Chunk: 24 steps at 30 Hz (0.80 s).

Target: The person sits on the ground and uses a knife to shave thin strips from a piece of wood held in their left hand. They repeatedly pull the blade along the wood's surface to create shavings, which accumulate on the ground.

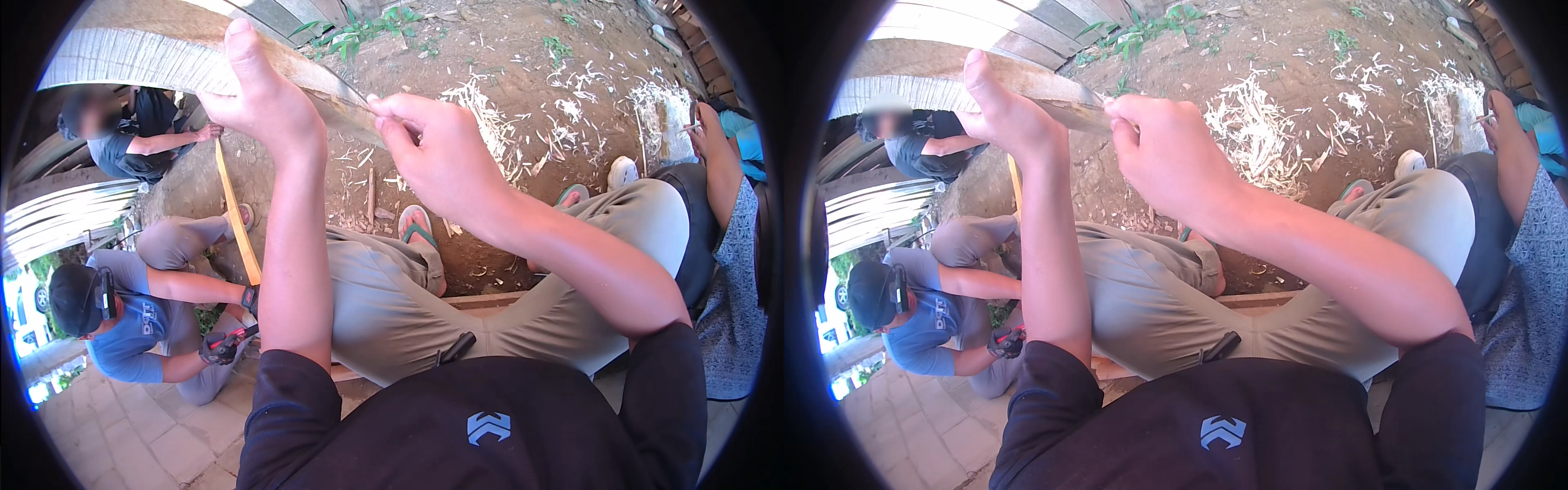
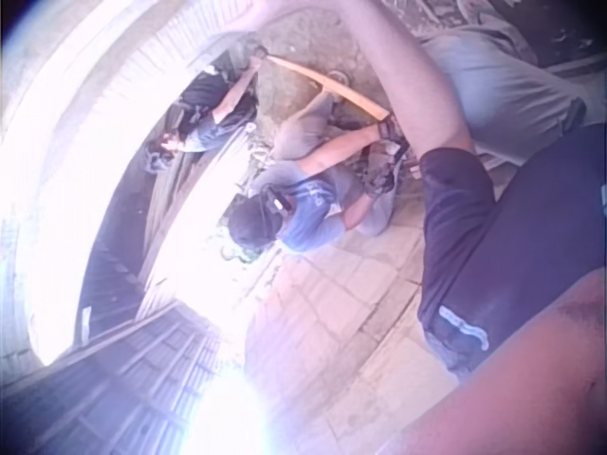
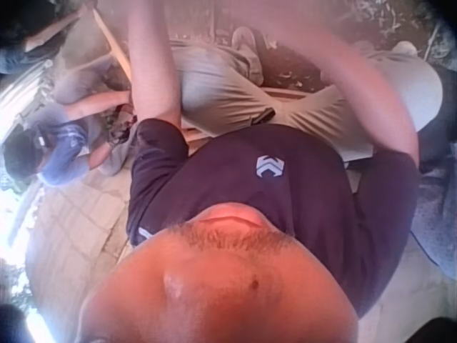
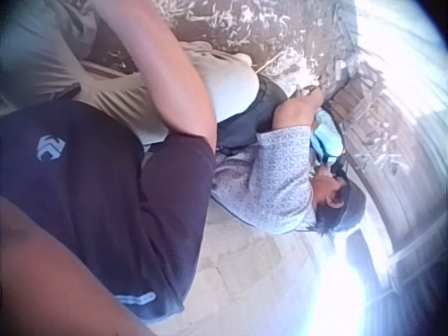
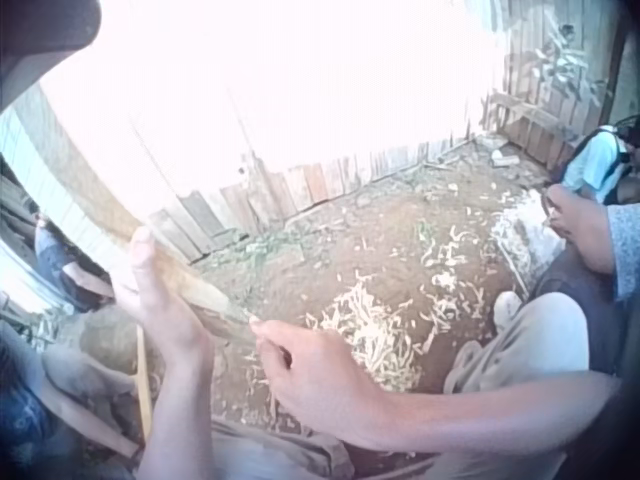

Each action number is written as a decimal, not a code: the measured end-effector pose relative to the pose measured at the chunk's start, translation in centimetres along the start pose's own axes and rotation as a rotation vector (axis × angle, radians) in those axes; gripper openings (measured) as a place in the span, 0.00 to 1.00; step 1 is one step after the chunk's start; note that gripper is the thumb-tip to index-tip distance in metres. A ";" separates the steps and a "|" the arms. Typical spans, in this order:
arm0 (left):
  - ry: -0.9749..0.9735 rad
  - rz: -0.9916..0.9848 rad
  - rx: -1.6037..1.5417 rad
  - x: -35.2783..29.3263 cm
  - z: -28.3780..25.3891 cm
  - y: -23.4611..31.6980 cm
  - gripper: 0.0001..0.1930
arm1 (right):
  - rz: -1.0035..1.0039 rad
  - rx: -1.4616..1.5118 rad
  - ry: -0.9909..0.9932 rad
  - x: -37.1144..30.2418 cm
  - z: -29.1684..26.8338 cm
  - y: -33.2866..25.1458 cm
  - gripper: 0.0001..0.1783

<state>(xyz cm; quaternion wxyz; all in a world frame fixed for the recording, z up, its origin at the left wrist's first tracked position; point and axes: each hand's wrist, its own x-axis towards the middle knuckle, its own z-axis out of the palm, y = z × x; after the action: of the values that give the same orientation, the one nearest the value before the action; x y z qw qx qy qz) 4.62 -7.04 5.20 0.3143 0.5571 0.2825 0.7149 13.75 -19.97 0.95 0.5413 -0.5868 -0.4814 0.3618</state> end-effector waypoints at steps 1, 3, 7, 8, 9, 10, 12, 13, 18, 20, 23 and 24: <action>-0.013 -0.022 -0.003 0.0 -0.1 0.0 0.29 | -0.041 0.022 0.020 0.0 0.0 -0.5 0.14; -0.022 -0.037 -0.007 0.0 -0.2 0.1 0.30 | 0.018 -0.019 -0.014 0.5 0.1 0.5 0.14; -0.015 -0.045 -0.005 -0.1 -0.3 0.2 0.31 | -0.051 -0.017 0.025 0.1 0.4 -0.8 0.14; -0.017 -0.057 -0.002 -0.2 -0.4 0.2 0.32 | -0.058 -0.029 0.024 0.3 0.5 -0.1 0.14; -0.014 -0.039 -0.013 -0.1 -0.4 0.2 0.32 | -0.067 -0.042 0.026 0.9 0.6 0.6 0.13; -0.011 -0.021 -0.024 -0.2 -0.2 0.2 0.33 | -0.077 -0.055 0.028 1.2 0.7 0.9 0.12; 0.003 0.001 -0.033 -0.3 0.0 0.2 0.33 | -0.084 -0.059 0.031 0.6 0.5 -0.2 0.13; 0.015 0.005 -0.032 -0.4 0.1 0.2 0.33 | -0.086 -0.061 0.030 0.4 0.4 -1.0 0.13; -0.008 0.008 -0.023 -0.5 0.4 0.8 0.34 | -0.052 -0.063 0.010 1.0 0.1 -0.7 0.11; 0.008 0.011 -0.024 -0.7 0.6 0.8 0.34 | -0.008 -0.099 -0.024 0.9 0.1 -0.5 0.11; -0.016 -0.003 -0.011 0.2 -0.3 -0.3 0.34 | 0.016 -0.125 -0.029 1.5 0.2 1.4 0.11; -0.013 -0.015 -0.018 -0.1 -0.3 -0.2 0.34 | -0.007 -0.102 -0.008 1.0 0.1 0.2 0.11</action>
<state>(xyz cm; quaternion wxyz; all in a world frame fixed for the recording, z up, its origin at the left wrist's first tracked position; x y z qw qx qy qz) 4.40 -6.94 4.92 0.3265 0.5569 0.2781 0.7113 13.98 -18.97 0.83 0.5100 -0.6105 -0.5034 0.3373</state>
